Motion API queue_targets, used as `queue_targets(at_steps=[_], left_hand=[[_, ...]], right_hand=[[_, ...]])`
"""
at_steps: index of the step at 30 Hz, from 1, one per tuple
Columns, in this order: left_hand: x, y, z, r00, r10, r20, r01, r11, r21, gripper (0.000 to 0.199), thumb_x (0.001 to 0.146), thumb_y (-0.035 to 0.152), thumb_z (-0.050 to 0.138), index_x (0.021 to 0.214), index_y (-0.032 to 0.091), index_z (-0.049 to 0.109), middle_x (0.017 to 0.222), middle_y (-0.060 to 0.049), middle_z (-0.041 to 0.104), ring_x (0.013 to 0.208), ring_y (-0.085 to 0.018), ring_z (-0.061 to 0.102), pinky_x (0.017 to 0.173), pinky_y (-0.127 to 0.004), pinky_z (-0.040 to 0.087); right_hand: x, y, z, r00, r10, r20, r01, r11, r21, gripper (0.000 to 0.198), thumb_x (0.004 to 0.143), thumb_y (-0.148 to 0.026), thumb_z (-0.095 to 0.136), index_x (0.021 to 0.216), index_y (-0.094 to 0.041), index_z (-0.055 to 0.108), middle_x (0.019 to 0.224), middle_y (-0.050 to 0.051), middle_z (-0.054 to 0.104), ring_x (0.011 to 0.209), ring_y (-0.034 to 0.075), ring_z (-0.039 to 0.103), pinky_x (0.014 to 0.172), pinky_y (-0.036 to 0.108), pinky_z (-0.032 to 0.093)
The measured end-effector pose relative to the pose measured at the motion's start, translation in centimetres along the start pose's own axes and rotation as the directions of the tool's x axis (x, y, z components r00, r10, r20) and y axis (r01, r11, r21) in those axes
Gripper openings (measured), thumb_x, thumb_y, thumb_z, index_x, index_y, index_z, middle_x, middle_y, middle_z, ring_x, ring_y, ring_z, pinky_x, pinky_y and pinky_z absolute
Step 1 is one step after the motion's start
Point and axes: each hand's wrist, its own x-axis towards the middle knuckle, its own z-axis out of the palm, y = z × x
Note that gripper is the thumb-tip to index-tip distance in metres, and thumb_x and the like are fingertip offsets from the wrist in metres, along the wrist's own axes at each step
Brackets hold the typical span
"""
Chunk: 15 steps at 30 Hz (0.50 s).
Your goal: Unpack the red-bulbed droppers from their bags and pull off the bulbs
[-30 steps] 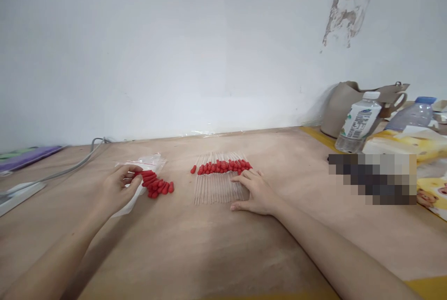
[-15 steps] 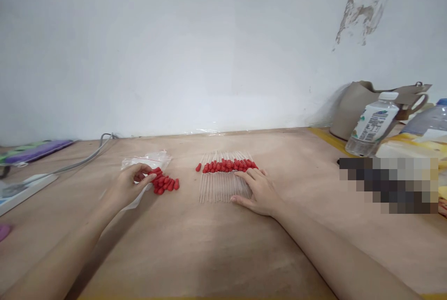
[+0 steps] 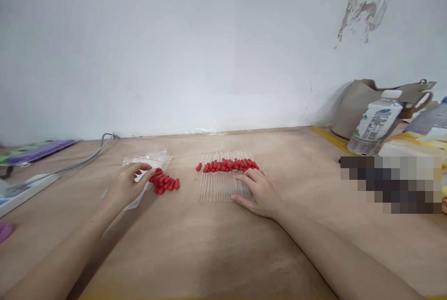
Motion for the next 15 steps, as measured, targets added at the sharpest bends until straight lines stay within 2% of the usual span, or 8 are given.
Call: queue_targets(at_steps=[2, 3, 6, 8, 10, 13, 15], left_hand=[[0.3, 0.8, 0.1, 0.995, 0.072, -0.067, -0.070, 0.997, 0.027, 0.023, 0.079, 0.038, 0.046, 0.076, 0.020, 0.060, 0.083, -0.003, 0.062, 0.078, -0.020, 0.056, 0.071, -0.030, 0.043], [0.5, 1.5, 0.3, 0.992, 0.116, -0.057, -0.114, 0.993, 0.039, 0.021, 0.079, 0.035, 0.046, 0.076, 0.020, 0.061, 0.083, -0.004, 0.062, 0.081, -0.021, 0.055, 0.075, -0.031, 0.042], [1.5, 4.0, 1.5, 0.969, 0.208, 0.130, -0.219, 0.973, 0.072, 0.020, 0.077, 0.029, 0.045, 0.077, 0.019, 0.063, 0.087, -0.006, 0.061, 0.088, -0.023, 0.054, 0.078, -0.033, 0.042], [2.5, 5.9, 2.8, 0.942, 0.167, 0.290, -0.213, 0.968, 0.135, 0.022, 0.077, 0.031, 0.046, 0.079, 0.019, 0.065, 0.089, -0.007, 0.061, 0.091, -0.024, 0.053, 0.078, -0.033, 0.042], [3.6, 7.5, 4.3, 0.918, 0.054, 0.392, -0.145, 0.967, 0.207, 0.029, 0.077, 0.040, 0.046, 0.081, 0.019, 0.065, 0.090, -0.008, 0.061, 0.096, -0.026, 0.052, 0.081, -0.035, 0.040], [4.9, 9.1, 6.2, 0.905, -0.022, 0.425, -0.092, 0.965, 0.247, 0.032, 0.073, 0.045, 0.049, 0.076, 0.017, 0.066, 0.090, -0.011, 0.063, 0.095, -0.029, 0.053, 0.079, -0.037, 0.041], [5.5, 9.6, 6.9, 0.897, -0.055, 0.438, -0.067, 0.964, 0.257, 0.030, 0.071, 0.043, 0.052, 0.069, 0.017, 0.066, 0.083, -0.012, 0.064, 0.086, -0.029, 0.058, 0.072, -0.036, 0.043]], right_hand=[[0.0, 0.0, 0.1, 1.000, -0.022, -0.009, 0.022, 1.000, 0.017, 0.036, 0.077, -0.045, 0.054, 0.102, -0.019, 0.057, 0.088, 0.008, 0.056, 0.081, 0.019, 0.052, 0.074, 0.035, 0.041], [0.0, -0.1, 0.1, 0.999, -0.029, -0.012, 0.030, 0.999, 0.031, 0.035, 0.077, -0.044, 0.054, 0.101, -0.019, 0.058, 0.089, 0.008, 0.055, 0.081, 0.019, 0.052, 0.073, 0.034, 0.042], [-0.1, -0.1, 0.2, 0.999, -0.036, -0.021, 0.038, 0.997, 0.067, 0.033, 0.076, -0.042, 0.056, 0.099, -0.019, 0.058, 0.091, 0.008, 0.055, 0.082, 0.019, 0.052, 0.072, 0.033, 0.043], [-0.2, 0.0, 0.2, 0.999, -0.036, -0.025, 0.038, 0.996, 0.083, 0.032, 0.076, -0.041, 0.056, 0.098, -0.019, 0.058, 0.092, 0.008, 0.054, 0.084, 0.019, 0.052, 0.072, 0.033, 0.044], [-0.3, 0.1, 0.3, 0.999, -0.037, -0.032, 0.040, 0.995, 0.094, 0.031, 0.076, -0.040, 0.057, 0.098, -0.019, 0.059, 0.094, 0.009, 0.054, 0.085, 0.019, 0.052, 0.073, 0.033, 0.045], [-0.5, 0.2, 0.2, 0.998, -0.040, -0.056, 0.045, 0.994, 0.096, 0.030, 0.076, -0.040, 0.058, 0.097, -0.019, 0.059, 0.095, 0.009, 0.053, 0.086, 0.019, 0.052, 0.074, 0.034, 0.045], [-0.5, 0.2, 0.2, 0.997, -0.038, -0.072, 0.044, 0.996, 0.081, 0.027, 0.076, -0.039, 0.057, 0.095, -0.019, 0.059, 0.095, 0.009, 0.054, 0.087, 0.020, 0.052, 0.074, 0.035, 0.044]])
